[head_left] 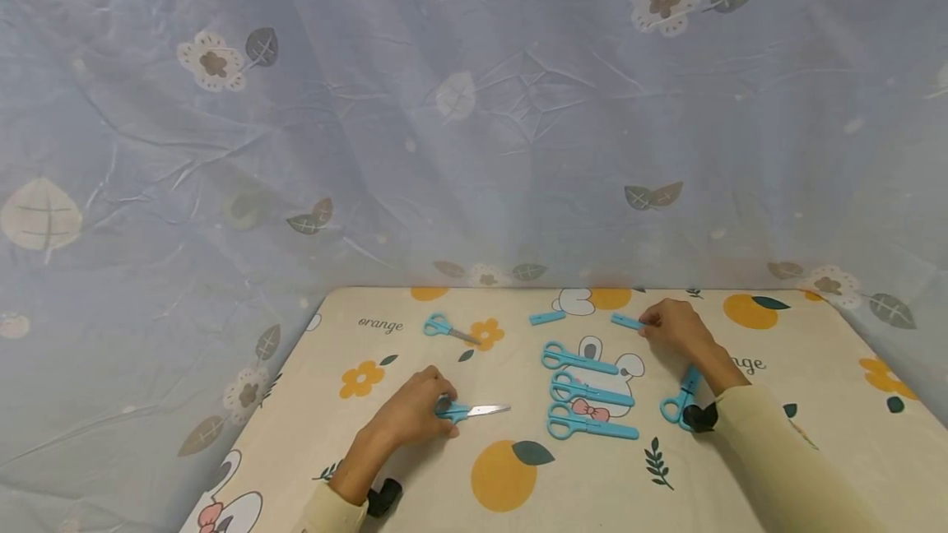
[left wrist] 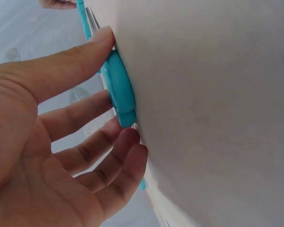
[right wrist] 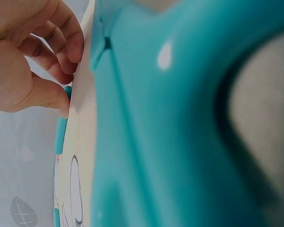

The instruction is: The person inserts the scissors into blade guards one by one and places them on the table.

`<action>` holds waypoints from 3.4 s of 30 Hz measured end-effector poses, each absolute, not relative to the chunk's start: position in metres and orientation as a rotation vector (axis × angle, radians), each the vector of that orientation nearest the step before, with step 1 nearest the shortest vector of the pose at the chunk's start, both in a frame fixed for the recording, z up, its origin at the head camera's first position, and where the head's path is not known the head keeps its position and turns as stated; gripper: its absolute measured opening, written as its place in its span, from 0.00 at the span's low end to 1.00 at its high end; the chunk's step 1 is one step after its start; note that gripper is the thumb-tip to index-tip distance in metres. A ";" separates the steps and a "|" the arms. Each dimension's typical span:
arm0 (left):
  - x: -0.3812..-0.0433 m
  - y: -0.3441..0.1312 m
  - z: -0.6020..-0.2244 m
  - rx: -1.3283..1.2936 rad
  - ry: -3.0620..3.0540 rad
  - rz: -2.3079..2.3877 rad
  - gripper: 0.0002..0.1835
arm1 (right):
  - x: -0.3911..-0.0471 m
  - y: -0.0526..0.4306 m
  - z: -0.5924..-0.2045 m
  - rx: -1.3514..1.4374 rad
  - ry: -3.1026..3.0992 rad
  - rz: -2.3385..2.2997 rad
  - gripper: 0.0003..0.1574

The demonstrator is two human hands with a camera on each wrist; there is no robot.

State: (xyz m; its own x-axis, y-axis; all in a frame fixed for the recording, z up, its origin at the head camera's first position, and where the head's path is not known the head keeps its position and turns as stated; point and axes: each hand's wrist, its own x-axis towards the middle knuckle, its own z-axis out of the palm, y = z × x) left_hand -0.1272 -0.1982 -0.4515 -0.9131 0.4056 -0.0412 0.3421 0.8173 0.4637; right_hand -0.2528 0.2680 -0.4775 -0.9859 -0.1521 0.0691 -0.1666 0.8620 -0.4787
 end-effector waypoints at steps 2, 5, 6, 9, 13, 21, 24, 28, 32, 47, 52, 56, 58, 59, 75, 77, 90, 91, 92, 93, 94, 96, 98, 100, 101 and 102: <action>-0.127 -0.198 -0.452 0.596 2.867 0.681 0.22 | -0.252 0.268 -0.477 0.245 -3.008 0.777 0.16; -0.128 -0.199 -0.453 0.603 2.876 0.674 0.20 | -0.251 0.268 -0.476 0.226 -3.013 0.776 0.15; -0.128 -0.199 -0.453 0.601 2.880 0.669 0.20 | -0.251 0.268 -0.476 0.222 -3.014 0.776 0.15; -0.129 -0.199 -0.453 0.597 2.885 0.664 0.20 | -0.251 0.269 -0.475 0.217 -3.015 0.778 0.14; -0.129 -0.200 -0.454 0.598 2.882 0.661 0.19 | -0.249 0.270 -0.473 0.192 -3.023 0.791 0.13; -0.126 -0.199 -0.452 0.646 2.871 0.694 0.19 | -0.245 0.268 -0.471 0.177 -2.997 0.812 0.11; -0.126 -0.198 -0.451 0.654 2.876 0.692 0.19 | -0.245 0.267 -0.472 0.181 -2.984 0.806 0.10; -0.126 -0.197 -0.450 0.656 2.880 0.699 0.19 | -0.246 0.268 -0.473 0.181 -2.980 0.812 0.08; -0.126 -0.197 -0.450 0.668 2.885 0.703 0.19 | -0.248 0.270 -0.475 0.194 -2.974 0.838 0.08; -0.132 -0.199 -0.452 0.664 2.835 0.864 0.11 | -0.241 0.274 -0.465 0.217 -3.034 1.231 0.15; -0.133 -0.201 -0.449 0.628 2.767 0.928 0.10 | -0.241 0.278 -0.466 0.224 -3.061 1.299 0.17; -0.131 -0.202 -0.445 0.591 2.700 1.004 0.09 | -0.238 0.280 -0.465 0.232 -3.071 1.355 0.19; -0.131 -0.202 -0.444 0.587 2.674 1.041 0.09 | -0.237 0.280 -0.464 0.257 -3.071 1.385 0.20; -0.131 -0.202 -0.443 0.584 2.661 1.058 0.08 | -0.236 0.280 -0.464 0.253 -3.069 1.407 0.20; -0.136 -0.202 -0.447 0.506 2.558 1.269 0.11 | -0.231 0.284 -0.469 0.193 -3.005 1.656 0.24; -0.137 -0.202 -0.447 0.490 2.546 1.305 0.11 | -0.230 0.284 -0.468 0.197 -2.992 1.688 0.24; -0.140 -0.202 -0.449 0.416 2.545 1.449 0.12 | -0.213 0.275 -0.458 0.244 -2.993 1.760 0.26; -0.140 -0.202 -0.449 0.407 2.539 1.467 0.13 | -0.211 0.275 -0.457 0.257 -2.992 1.769 0.26; -0.140 -0.202 -0.449 0.397 2.532 1.486 0.13 | -0.209 0.275 -0.456 0.262 -2.993 1.777 0.26; -0.141 -0.203 -0.449 0.393 2.525 1.506 0.14 | -0.207 0.274 -0.456 0.261 -2.993 1.788 0.27; -0.141 -0.202 -0.448 0.381 2.514 1.526 0.15 | -0.205 0.274 -0.455 0.262 -2.992 1.795 0.27; -0.141 -0.202 -0.448 0.367 2.493 1.556 0.16 | -0.202 0.273 -0.454 0.267 -2.987 1.814 0.27; -0.142 -0.202 -0.448 0.368 2.474 1.572 0.16 | -0.198 0.272 -0.452 0.263 -2.983 1.827 0.27; -0.142 -0.201 -0.446 0.374 2.462 1.572 0.17 | -0.194 0.271 -0.451 0.278 -2.977 1.840 0.27; -0.142 -0.201 -0.446 0.377 2.458 1.565 0.17 | -0.192 0.271 -0.450 0.278 -2.974 1.849 0.27; -0.142 -0.200 -0.445 0.383 2.455 1.560 0.17 | -0.190 0.271 -0.450 0.278 -2.975 1.853 0.27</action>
